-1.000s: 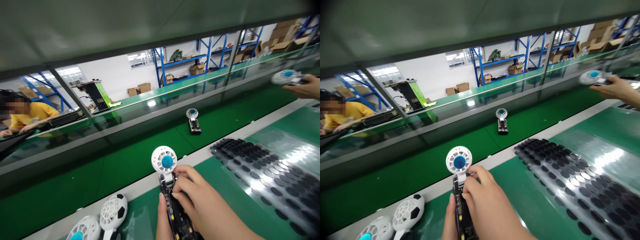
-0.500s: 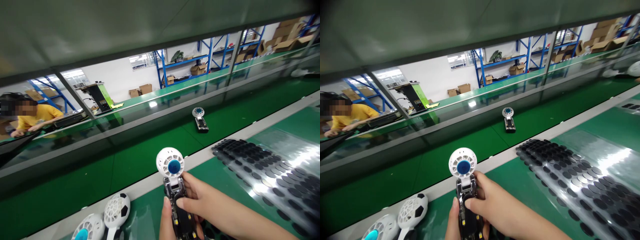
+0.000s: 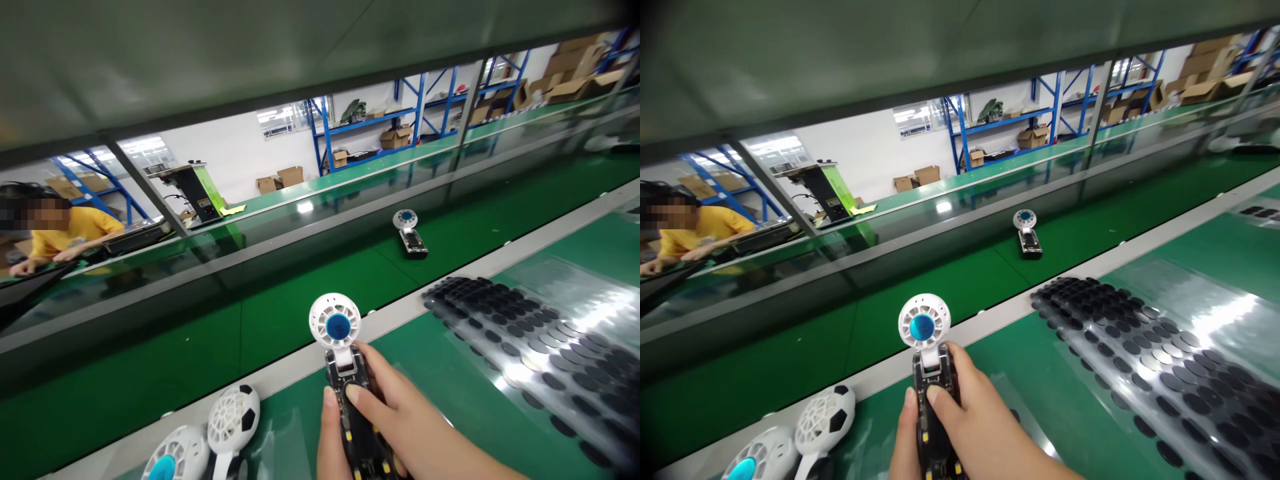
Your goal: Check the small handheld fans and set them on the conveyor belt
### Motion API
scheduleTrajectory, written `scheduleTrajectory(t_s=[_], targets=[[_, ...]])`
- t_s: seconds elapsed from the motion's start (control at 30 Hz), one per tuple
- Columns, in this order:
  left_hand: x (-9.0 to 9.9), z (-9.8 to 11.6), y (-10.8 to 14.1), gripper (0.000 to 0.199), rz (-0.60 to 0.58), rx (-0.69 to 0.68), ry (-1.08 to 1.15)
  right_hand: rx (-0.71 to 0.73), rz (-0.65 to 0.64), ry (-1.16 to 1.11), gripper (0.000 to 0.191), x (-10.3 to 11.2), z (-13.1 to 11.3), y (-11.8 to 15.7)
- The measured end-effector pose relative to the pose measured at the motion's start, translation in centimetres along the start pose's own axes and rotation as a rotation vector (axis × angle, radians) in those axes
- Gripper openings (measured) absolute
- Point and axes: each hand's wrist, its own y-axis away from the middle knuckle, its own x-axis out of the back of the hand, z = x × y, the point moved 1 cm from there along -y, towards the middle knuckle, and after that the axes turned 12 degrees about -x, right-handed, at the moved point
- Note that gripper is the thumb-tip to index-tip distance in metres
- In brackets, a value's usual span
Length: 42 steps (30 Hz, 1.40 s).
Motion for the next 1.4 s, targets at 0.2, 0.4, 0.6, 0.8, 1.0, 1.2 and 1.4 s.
scheduleTrajectory(t_s=[0.2, 0.4, 0.6, 0.8, 1.0, 1.2, 1.4], targets=[[-0.7, 0.6, -0.8, 0.06, -0.227, -0.043, 0.009, -0.06, -0.476, -0.455, 0.039, 2.1, 1.4, -2.5], [-1.1, 2.3, -0.7, 0.055, -0.105, -0.171, -0.18, -0.11, -0.378, -0.752, 0.028, 3.0, 2.8, -5.0], [-3.9, 8.3, -4.7, 0.034, 0.065, -0.399, -0.899, -0.087, -0.399, -0.746, 0.023, 2.6, 2.7, -5.0], [-5.6, 14.2, -13.2, 0.028, 0.152, -0.317, -1.467, -0.06, -0.48, -0.769, 0.023, 3.1, 2.8, -5.5], [-7.2, 15.4, -13.9, 0.031, 0.161, -0.513, -1.972, 0.009, -0.418, -0.892, 0.025, 3.6, 2.4, -6.1], [-6.5, 7.6, -3.1, 0.03, -0.342, -0.765, -2.212, 0.014, -0.395, -0.92, 0.025, 3.5, 2.2, -6.4], [2.8, 0.1, 2.7, 0.06, -0.723, -1.036, -2.394, 0.027, -0.376, -0.909, 0.024, 3.5, 2.4, -6.4]])
